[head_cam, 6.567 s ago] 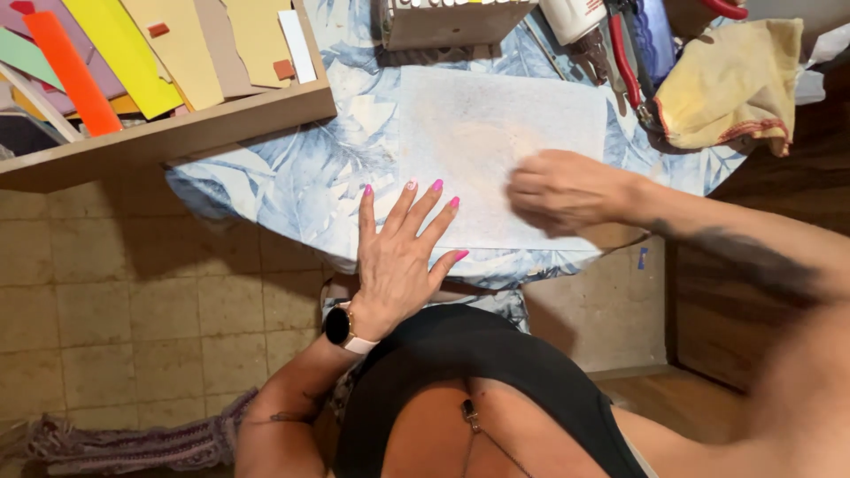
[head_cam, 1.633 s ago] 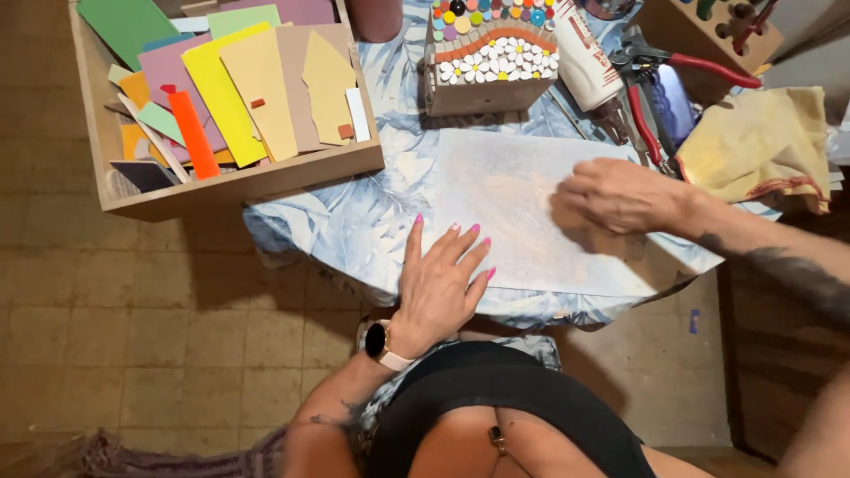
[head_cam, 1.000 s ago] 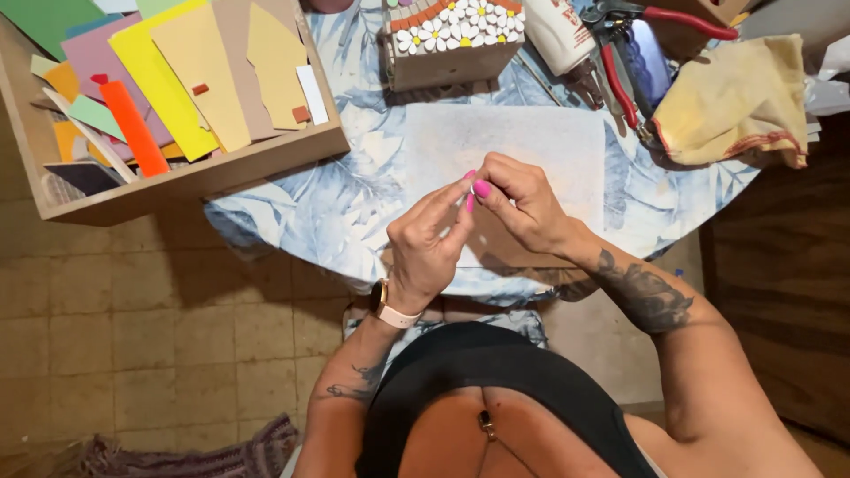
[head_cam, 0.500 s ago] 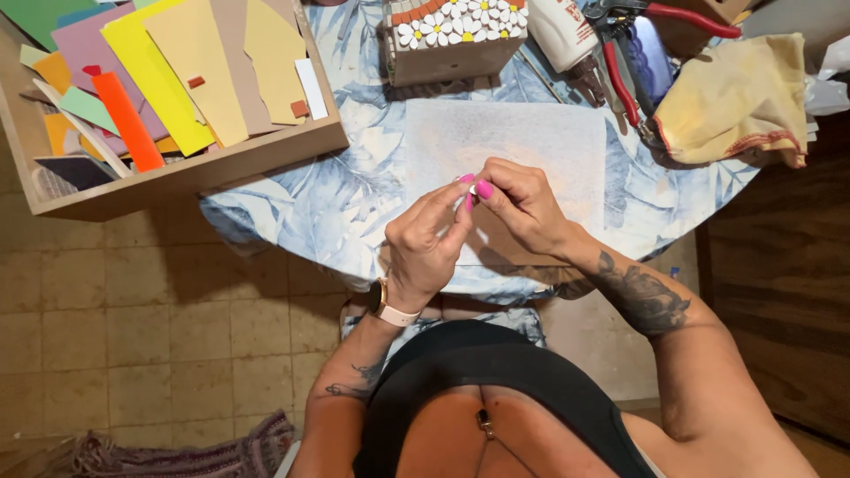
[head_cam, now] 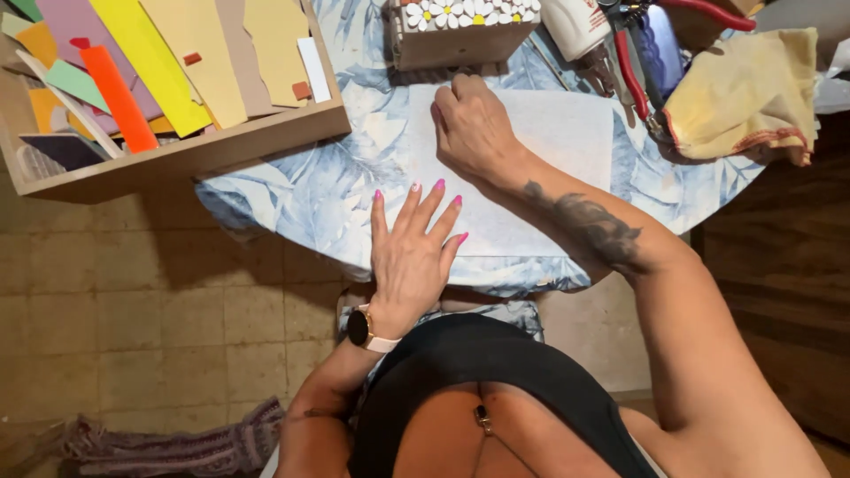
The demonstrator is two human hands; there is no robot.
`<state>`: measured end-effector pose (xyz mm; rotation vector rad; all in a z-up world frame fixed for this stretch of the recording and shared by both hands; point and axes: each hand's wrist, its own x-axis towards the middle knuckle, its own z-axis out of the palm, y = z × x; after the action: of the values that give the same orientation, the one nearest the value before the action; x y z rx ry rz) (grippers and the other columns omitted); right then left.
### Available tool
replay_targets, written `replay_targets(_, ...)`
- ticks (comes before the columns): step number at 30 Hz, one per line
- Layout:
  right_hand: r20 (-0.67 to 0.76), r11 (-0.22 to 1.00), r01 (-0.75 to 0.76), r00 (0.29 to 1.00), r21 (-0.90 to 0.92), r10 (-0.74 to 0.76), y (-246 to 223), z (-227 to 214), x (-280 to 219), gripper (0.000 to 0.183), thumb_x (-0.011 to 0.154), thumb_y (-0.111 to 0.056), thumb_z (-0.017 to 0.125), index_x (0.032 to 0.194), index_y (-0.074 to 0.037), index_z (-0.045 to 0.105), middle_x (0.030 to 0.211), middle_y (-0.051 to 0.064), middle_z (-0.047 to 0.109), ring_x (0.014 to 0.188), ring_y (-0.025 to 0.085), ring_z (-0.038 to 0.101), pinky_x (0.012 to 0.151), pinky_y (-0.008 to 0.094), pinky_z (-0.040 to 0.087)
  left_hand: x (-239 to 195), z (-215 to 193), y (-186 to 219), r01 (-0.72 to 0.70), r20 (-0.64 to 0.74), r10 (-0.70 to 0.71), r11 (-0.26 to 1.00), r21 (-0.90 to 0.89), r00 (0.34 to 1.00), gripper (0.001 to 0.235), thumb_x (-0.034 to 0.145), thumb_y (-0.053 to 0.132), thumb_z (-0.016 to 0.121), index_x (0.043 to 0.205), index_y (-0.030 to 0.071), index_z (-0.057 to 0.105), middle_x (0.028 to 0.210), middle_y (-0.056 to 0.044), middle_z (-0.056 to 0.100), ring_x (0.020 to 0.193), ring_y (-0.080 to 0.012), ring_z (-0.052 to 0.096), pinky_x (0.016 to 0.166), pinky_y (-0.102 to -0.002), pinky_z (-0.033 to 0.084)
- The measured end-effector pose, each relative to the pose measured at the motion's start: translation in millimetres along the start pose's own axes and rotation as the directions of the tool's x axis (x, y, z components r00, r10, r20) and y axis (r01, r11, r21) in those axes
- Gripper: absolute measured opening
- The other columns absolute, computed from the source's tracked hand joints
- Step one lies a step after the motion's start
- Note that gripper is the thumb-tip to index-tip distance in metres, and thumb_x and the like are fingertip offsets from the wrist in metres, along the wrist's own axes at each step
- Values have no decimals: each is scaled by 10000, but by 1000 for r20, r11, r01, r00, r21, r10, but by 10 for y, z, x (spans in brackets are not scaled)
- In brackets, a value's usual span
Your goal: Decorating a small wooden box with colorful mosaic pieces and glue
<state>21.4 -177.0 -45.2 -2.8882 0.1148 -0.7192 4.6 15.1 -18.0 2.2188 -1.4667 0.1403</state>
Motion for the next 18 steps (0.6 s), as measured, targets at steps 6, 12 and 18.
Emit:
replay_targets(6,182,908,419,893,-1,-411,-57,-296,-270,183,757,-235,488,693,-67,456,660,86,381,618,281,453,506,381,399,-15,31,-37,72,40,-68,990,-124,997,322,852,333,468,1126,182,543,1195,-66,504,1144,-262,437,987,-550,96)
replay_targets(12,451,758,461,613,461,-648,595,-878,-705,216,720,-272,427,646,-161,597,624,42,500,623,255,523,486,369,464,1,17,-53,45,17,-43,989,-141,999,319,844,323,471,1119,183,553,1188,-66,512,1140,-265,443,990,-556,87)
replay_targets(18,409,761,-128,892,636,-191,233,-782,-745,243,886,-226,395,801,-29,508,773,103,492,761,320,532,625,374,432,189,-94,88,67,-139,-130,918,-392,982,318,819,188,523,1113,68,545,1057,-135,587,1002,-267,558,1001,-516,170)
